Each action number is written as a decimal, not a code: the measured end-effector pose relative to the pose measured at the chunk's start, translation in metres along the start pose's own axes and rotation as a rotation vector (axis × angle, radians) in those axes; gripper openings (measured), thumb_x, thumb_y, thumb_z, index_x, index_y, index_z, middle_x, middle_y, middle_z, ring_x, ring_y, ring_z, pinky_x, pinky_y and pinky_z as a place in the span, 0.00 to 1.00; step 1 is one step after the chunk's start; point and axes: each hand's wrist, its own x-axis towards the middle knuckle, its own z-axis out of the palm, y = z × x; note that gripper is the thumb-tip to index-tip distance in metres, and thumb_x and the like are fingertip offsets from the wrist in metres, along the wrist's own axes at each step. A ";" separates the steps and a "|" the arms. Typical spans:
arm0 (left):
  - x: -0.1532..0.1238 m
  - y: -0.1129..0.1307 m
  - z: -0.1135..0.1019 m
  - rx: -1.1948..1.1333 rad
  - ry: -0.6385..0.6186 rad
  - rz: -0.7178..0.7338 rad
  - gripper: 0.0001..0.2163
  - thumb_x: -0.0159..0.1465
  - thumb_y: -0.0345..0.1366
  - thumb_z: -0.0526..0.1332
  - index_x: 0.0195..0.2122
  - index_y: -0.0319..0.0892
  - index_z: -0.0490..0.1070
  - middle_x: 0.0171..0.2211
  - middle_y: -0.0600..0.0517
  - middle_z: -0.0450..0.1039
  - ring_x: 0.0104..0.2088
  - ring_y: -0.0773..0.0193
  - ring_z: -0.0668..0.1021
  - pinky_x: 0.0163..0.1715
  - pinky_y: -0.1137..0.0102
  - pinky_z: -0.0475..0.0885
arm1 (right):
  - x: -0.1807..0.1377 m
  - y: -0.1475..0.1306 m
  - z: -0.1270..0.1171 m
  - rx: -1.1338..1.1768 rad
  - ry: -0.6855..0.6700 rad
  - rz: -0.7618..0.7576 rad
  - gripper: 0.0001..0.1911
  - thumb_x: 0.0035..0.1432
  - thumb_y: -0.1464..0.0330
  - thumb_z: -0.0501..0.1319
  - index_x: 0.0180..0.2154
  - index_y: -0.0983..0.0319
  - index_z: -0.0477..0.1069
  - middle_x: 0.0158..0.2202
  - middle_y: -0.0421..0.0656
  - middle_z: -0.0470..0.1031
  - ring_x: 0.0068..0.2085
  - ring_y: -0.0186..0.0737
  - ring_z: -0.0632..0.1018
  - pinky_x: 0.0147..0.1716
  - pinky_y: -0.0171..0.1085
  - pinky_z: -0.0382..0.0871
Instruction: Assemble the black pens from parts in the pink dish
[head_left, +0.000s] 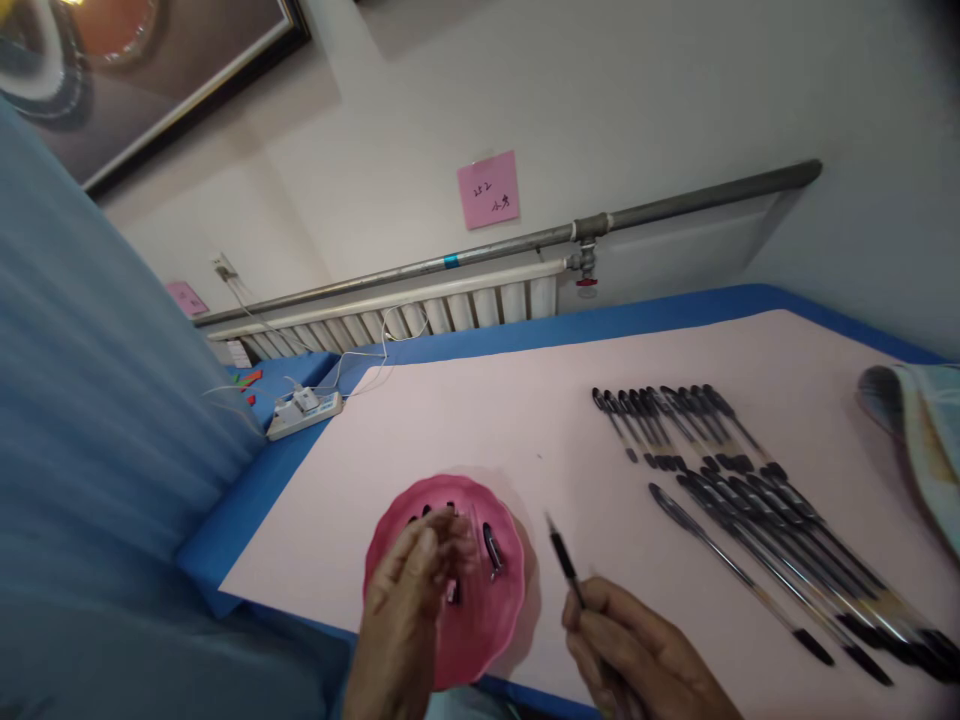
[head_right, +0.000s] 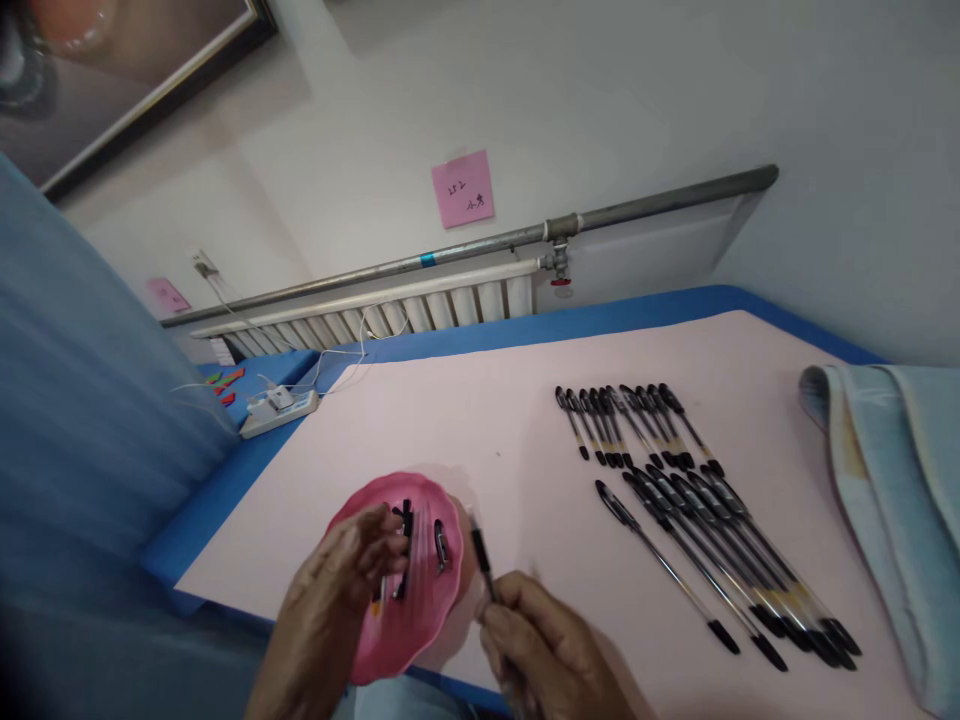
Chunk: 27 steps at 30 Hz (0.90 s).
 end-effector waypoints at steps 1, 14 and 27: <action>0.004 0.007 -0.009 0.064 0.062 0.030 0.14 0.54 0.42 0.68 0.38 0.40 0.77 0.36 0.47 0.79 0.35 0.61 0.78 0.37 0.69 0.72 | 0.003 -0.002 -0.004 -0.072 0.067 -0.031 0.20 0.53 0.51 0.63 0.25 0.60 0.64 0.19 0.31 0.59 0.19 0.27 0.56 0.17 0.28 0.50; 0.024 -0.001 -0.036 1.591 -0.164 0.174 0.10 0.56 0.27 0.56 0.29 0.41 0.78 0.33 0.46 0.76 0.38 0.57 0.75 0.39 0.66 0.67 | 0.015 0.001 -0.020 -0.110 0.271 -0.099 0.13 0.51 0.57 0.64 0.29 0.60 0.69 0.22 0.35 0.69 0.18 0.28 0.63 0.17 0.31 0.56; 0.021 -0.008 -0.024 1.332 -0.016 0.138 0.07 0.55 0.28 0.56 0.27 0.40 0.74 0.28 0.47 0.75 0.31 0.57 0.76 0.33 0.66 0.67 | 0.009 0.007 -0.019 -0.293 0.200 -0.123 0.11 0.55 0.57 0.59 0.31 0.58 0.68 0.21 0.32 0.64 0.17 0.29 0.61 0.18 0.31 0.57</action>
